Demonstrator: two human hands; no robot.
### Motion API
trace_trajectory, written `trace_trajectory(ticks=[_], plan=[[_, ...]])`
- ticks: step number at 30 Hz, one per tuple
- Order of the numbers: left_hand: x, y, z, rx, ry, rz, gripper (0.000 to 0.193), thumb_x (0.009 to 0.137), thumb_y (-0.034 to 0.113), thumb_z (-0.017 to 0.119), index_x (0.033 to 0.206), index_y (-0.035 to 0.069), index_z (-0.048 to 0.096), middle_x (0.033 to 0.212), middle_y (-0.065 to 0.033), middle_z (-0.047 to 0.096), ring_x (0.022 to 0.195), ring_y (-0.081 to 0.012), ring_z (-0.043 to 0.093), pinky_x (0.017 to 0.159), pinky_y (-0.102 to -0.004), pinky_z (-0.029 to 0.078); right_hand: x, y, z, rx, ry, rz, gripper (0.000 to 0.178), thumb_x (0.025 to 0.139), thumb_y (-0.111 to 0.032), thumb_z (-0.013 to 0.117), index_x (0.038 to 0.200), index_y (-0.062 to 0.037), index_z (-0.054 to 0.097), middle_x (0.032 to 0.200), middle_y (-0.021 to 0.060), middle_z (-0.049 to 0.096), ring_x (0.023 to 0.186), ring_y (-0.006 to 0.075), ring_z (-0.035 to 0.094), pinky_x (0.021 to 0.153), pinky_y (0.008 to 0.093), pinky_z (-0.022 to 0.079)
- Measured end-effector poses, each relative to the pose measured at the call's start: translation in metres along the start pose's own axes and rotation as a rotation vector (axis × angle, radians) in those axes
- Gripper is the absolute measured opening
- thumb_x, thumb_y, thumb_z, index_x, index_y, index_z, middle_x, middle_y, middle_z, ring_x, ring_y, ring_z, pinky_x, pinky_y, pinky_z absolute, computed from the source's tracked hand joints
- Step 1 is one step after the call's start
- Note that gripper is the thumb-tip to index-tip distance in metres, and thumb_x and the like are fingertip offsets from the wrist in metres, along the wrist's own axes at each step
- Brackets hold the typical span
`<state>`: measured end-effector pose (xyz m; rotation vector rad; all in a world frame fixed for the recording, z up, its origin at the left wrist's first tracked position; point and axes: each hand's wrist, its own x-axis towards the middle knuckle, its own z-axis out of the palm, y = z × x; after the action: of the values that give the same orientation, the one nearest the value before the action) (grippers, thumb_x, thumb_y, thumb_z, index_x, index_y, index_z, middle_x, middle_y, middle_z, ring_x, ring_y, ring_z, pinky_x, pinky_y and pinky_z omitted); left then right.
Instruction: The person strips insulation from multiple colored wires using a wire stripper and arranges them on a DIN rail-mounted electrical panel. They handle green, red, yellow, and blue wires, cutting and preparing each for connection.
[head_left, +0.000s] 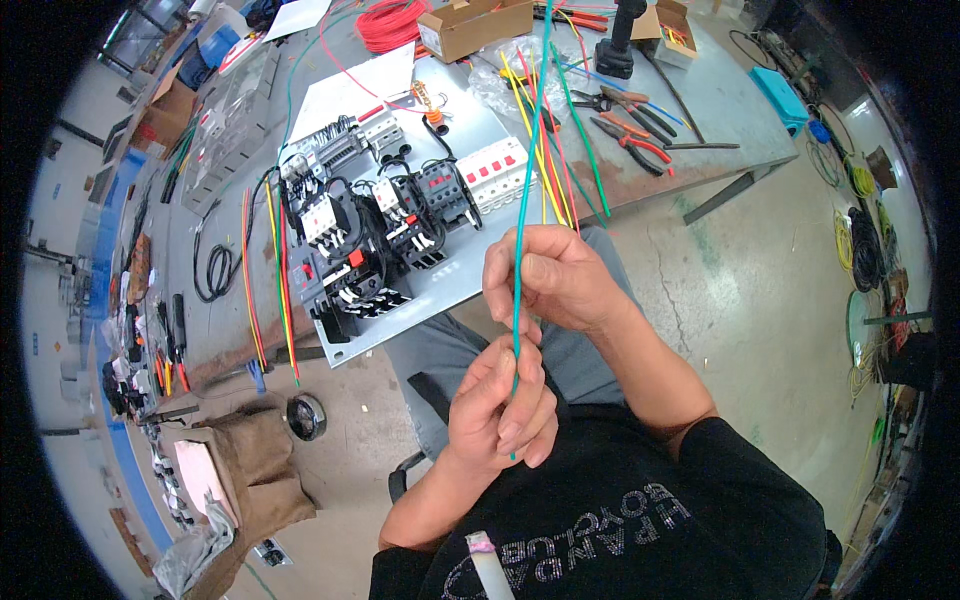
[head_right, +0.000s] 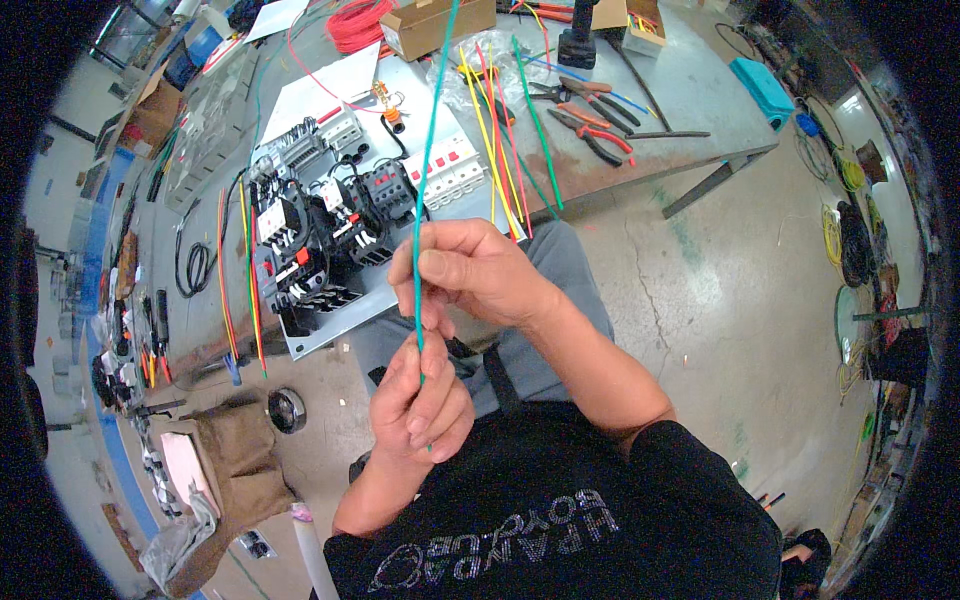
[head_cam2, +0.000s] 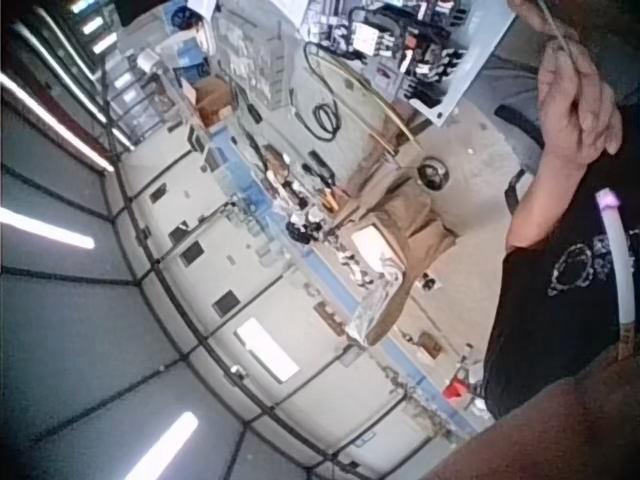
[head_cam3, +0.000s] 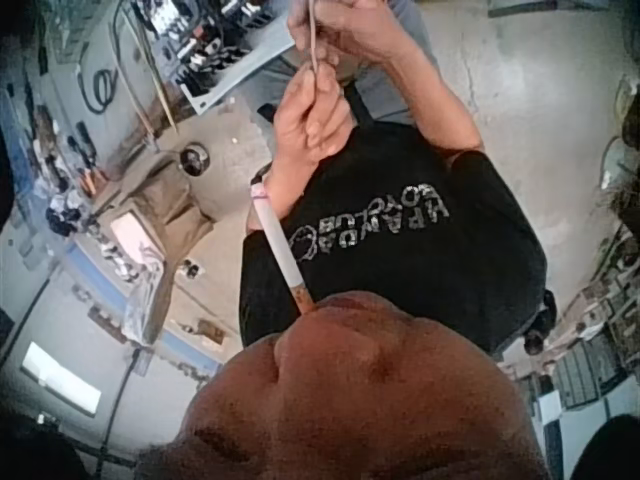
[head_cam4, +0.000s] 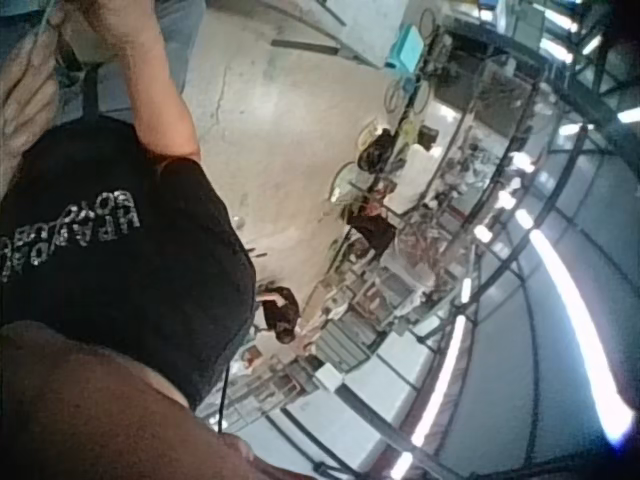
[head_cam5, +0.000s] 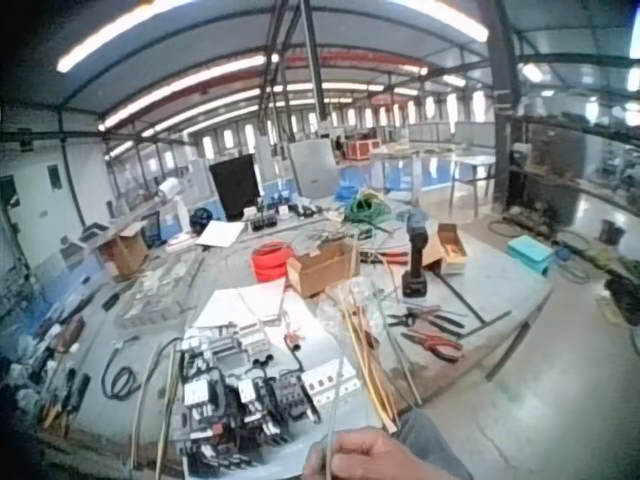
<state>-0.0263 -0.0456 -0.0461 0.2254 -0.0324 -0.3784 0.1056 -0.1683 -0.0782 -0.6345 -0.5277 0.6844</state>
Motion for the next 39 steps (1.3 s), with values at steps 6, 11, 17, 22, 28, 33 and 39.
trace_trajectory(ticks=[6,11,17,22,28,33,39], plan=[[0.003,0.001,-0.012,0.223,0.102,0.061,0.027,0.112,0.027,0.038,0.108,0.003,0.049,0.054,-0.0016,0.043,0.037,-0.0119,0.038,0.036,-0.0297,0.044,-0.001,-0.005,-0.004,-0.132,0.15,0.073,0.049,0.106,-0.042,0.055,0.092,0.004,0.064,0.081,0.0107,0.06,0.054,0.013,0.054,0.045,0.0245,0.042],[0.005,0.004,-0.021,0.296,0.089,0.067,0.025,0.111,0.025,0.044,0.109,0.002,0.052,0.058,-0.0013,0.046,0.044,-0.0108,0.044,0.046,-0.0314,0.053,-0.006,-0.006,0.006,-0.238,0.189,0.101,0.048,0.107,-0.04,0.053,0.083,0.0009,0.061,0.075,0.0054,0.054,0.051,0.0095,0.045,0.046,0.0237,0.034],[0.001,0.002,-0.026,0.265,0.102,0.052,0.025,0.111,0.026,0.045,0.109,0.002,0.054,0.057,-0.0009,0.045,0.044,-0.0102,0.043,0.046,-0.0308,0.052,-0.009,0.001,0.015,-0.291,0.287,0.04,0.045,0.108,-0.035,0.052,0.079,-0.0016,0.059,0.069,0.0009,0.049,0.05,0.0064,0.037,0.046,0.0243,0.029],[-0.003,0.004,-0.032,0.226,0.082,0.034,0.027,0.111,0.028,0.043,0.108,0.003,0.054,0.058,-0.0012,0.045,0.044,-0.0109,0.043,0.047,-0.0321,0.052,-0.008,-0.004,0.007,-0.237,0.256,0.109,0.039,0.106,-0.033,0.058,0.083,-0.0014,0.062,0.067,0.001,0.054,0.051,0.0059,0.045,0.047,0.0228,0.034],[0.001,0.002,-0.035,0.254,0.198,-0.019,0.04,0.113,0.037,0.033,0.097,0.006,0.052,0.057,-0.0015,0.043,0.044,-0.0138,0.042,0.048,-0.0349,0.051,-0.001,-0.009,0.007,-0.356,0.279,0.068,0.031,0.103,-0.028,0.064,0.088,-0.0007,0.067,0.065,0.0004,0.058,0.053,0.0064,0.053,0.049,0.0216,0.042],[0.01,0.005,-0.039,0.265,0.191,-0.028,0.049,0.113,0.042,0.029,0.084,0.009,0.051,0.057,-0.0009,0.043,0.046,-0.0129,0.041,0.056,-0.0362,0.053,-0.001,-0.009,0.013,-0.332,0.323,0.124,0.031,0.102,-0.028,0.065,0.085,-0.0017,0.066,0.064,-0.0006,0.057,0.052,0.0054,0.052,0.048,0.0211,0.041],[0.01,0.004,-0.045,0.313,0.145,-0.01,0.049,0.113,0.042,0.032,0.081,0.01,0.05,0.056,0.0004,0.042,0.045,-0.0118,0.04,0.058,-0.0352,0.052,-0.002,-0.013,0.014,-0.41,0.281,0.132,0.034,0.104,-0.03,0.063,0.083,-0.003,0.065,0.064,-0.0015,0.055,0.05,0.0041,0.049,0.046,0.0209,0.037]])
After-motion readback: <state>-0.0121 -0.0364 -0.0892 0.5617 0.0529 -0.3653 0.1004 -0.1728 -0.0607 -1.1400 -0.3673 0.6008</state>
